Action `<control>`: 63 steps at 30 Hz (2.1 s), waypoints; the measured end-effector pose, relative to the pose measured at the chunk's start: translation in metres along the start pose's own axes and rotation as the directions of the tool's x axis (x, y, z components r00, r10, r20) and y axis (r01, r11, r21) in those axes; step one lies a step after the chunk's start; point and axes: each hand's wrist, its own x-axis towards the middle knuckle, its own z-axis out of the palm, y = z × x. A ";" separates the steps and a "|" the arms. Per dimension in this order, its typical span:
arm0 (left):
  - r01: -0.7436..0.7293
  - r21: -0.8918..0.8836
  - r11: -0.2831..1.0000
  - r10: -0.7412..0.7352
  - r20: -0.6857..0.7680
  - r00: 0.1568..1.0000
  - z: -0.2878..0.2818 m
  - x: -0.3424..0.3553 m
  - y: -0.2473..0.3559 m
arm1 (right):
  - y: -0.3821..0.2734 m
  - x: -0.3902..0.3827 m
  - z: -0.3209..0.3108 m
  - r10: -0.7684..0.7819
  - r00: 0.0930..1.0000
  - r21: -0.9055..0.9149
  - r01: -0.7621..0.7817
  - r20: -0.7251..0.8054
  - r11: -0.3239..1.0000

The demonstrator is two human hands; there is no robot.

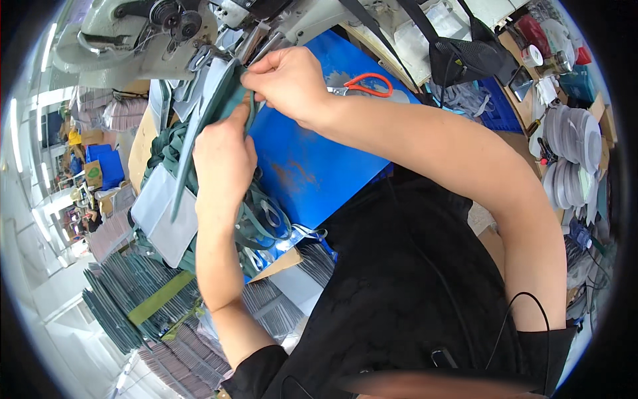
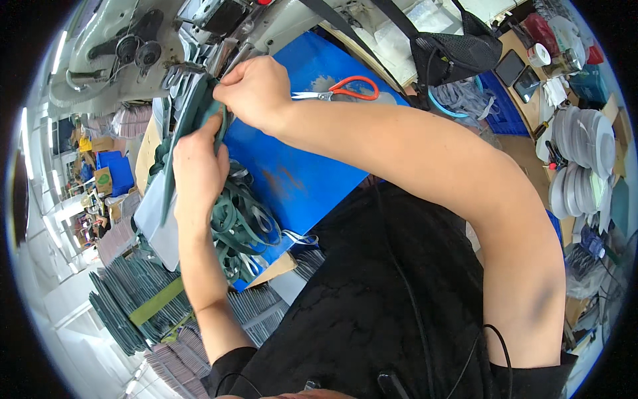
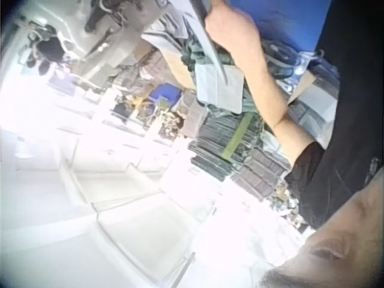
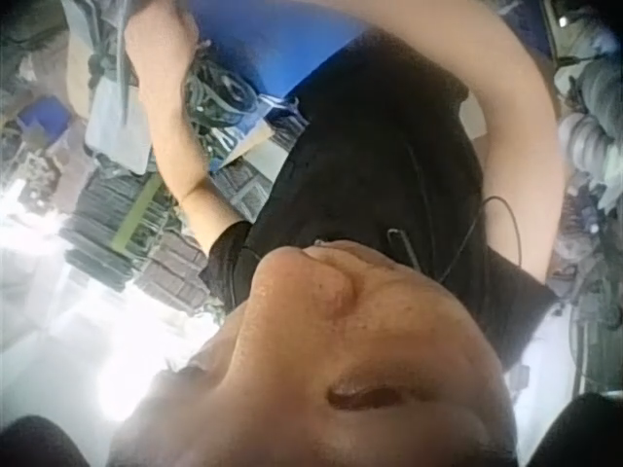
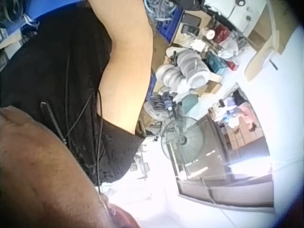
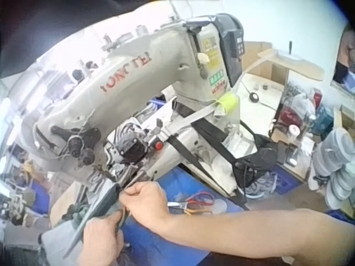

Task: Sewing fabric bags and attaching straps using an industrial sewing machine.

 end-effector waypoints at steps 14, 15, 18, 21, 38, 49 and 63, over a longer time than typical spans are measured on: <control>-0.262 -0.006 0.965 0.222 -0.512 0.830 -0.015 -0.013 0.022 | -0.018 -0.006 -0.024 0.226 0.939 -0.129 -0.199 0.260 0.972; -0.158 0.022 0.987 0.150 -0.465 0.873 -0.017 -0.014 0.011 | -0.018 -0.009 -0.024 0.248 0.933 -0.090 -0.232 0.260 0.969; 0.010 0.006 1.000 -0.008 -0.276 0.961 -0.022 -0.015 -0.019 | -0.019 -0.009 -0.020 0.248 0.936 -0.026 -0.250 0.249 0.968; -0.099 -0.213 0.972 0.081 -0.090 0.993 -0.026 -0.006 -0.046 | -0.018 -0.009 -0.022 0.214 0.932 -0.012 -0.220 0.292 0.975; -0.462 0.410 0.786 0.372 0.283 0.884 -0.097 0.031 -0.035 | -0.010 -0.006 -0.023 0.241 0.913 0.164 -0.307 0.330 0.937; -0.230 0.455 0.860 0.159 0.189 0.969 -0.071 0.022 0.015 | 0.003 0.000 -0.020 0.183 0.933 0.300 -0.278 0.309 0.912; 0.078 0.319 0.945 -0.072 -0.030 0.997 -0.022 0.022 0.057 | 0.023 -0.011 -0.038 0.015 0.935 0.257 -0.113 0.354 0.960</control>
